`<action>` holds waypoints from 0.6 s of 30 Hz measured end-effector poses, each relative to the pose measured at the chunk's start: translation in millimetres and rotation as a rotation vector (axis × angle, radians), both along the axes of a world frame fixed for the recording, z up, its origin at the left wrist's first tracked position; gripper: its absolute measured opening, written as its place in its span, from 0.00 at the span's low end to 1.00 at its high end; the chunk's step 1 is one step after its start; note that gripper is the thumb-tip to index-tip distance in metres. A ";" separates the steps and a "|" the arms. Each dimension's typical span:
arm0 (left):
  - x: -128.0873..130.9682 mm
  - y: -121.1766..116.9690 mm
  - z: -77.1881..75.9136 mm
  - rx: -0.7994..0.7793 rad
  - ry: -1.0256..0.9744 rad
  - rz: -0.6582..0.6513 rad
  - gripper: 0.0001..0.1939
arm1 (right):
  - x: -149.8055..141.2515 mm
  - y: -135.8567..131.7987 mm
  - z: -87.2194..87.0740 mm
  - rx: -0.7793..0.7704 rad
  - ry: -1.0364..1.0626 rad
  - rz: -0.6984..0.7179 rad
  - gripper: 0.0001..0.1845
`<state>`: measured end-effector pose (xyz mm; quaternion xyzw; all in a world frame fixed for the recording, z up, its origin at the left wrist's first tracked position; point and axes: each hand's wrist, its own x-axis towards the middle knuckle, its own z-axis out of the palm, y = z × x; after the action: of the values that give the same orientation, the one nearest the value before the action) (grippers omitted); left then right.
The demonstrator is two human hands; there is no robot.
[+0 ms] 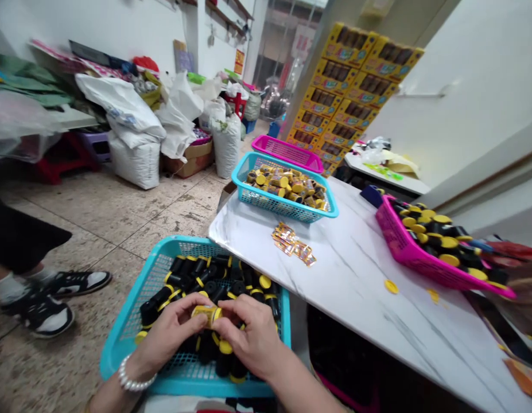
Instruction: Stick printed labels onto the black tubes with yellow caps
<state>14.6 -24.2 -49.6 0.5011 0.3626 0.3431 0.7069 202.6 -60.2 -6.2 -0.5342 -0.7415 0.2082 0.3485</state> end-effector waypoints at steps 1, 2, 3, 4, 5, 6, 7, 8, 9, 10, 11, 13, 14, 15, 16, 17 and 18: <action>-0.7 1.5 -2.3 -0.041 -0.002 0.009 0.14 | 11.1 -1.6 6.4 0.055 -0.056 -0.022 0.14; -1.6 3.4 -5.0 -0.086 -0.011 0.036 0.15 | 25.5 -3.6 12.2 0.117 -0.124 -0.078 0.17; -2.6 5.2 -7.7 -0.131 -0.025 0.072 0.15 | 42.6 -5.9 17.0 0.174 -0.205 -0.162 0.21; -3.6 6.8 -10.1 -0.166 -0.042 0.111 0.16 | 61.3 -8.5 20.4 0.217 -0.299 -0.257 0.24; -4.4 7.8 -12.1 -0.190 -0.059 0.141 0.16 | 80.5 -11.3 22.2 0.243 -0.397 -0.345 0.27; -5.0 8.3 -13.4 -0.203 -0.068 0.154 0.16 | 98.7 -13.9 22.3 0.254 -0.488 -0.408 0.29; -5.3 8.1 -14.1 -0.206 -0.067 0.154 0.17 | 114.9 -16.2 21.1 0.257 -0.557 -0.440 0.29; -5.3 7.5 -14.3 -0.205 -0.060 0.148 0.17 | 128.2 -17.9 18.8 0.257 -0.594 -0.443 0.28; -4.9 6.7 -14.0 -0.206 -0.051 0.139 0.17 | 138.0 -19.0 15.6 0.256 -0.599 -0.420 0.25; -4.3 5.8 -13.6 -0.208 -0.044 0.134 0.17 | 144.5 -19.3 11.9 0.257 -0.579 -0.378 0.21; -3.5 5.0 -13.1 -0.213 -0.040 0.134 0.17 | 147.7 -19.1 8.1 0.261 -0.542 -0.329 0.18; -2.0 4.0 -12.7 -0.236 -0.038 0.152 0.18 | 147.3 -17.7 1.3 0.280 -0.450 -0.260 0.13; -1.5 3.9 -12.7 -0.252 -0.038 0.163 0.19 | 145.0 -16.8 -0.9 0.288 -0.409 -0.252 0.12; -1.2 3.9 -13.0 -0.267 -0.038 0.173 0.19 | 142.3 -16.1 -2.0 0.293 -0.372 -0.259 0.10; -1.2 4.1 -13.5 -0.279 -0.040 0.182 0.20 | 139.5 -15.5 -1.9 0.293 -0.337 -0.281 0.08; -1.3 4.2 -14.0 -0.287 -0.044 0.186 0.20 | 137.2 -14.9 -0.7 0.285 -0.305 -0.311 0.07; -1.6 4.4 -14.4 -0.293 -0.050 0.188 0.19 | 135.4 -14.3 1.6 0.270 -0.277 -0.340 0.06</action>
<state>13.0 -19.8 -64.0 0.3481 0.4362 0.3635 0.7459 338.0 -74.5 -4.6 -0.6232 -0.7027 -0.0296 0.3419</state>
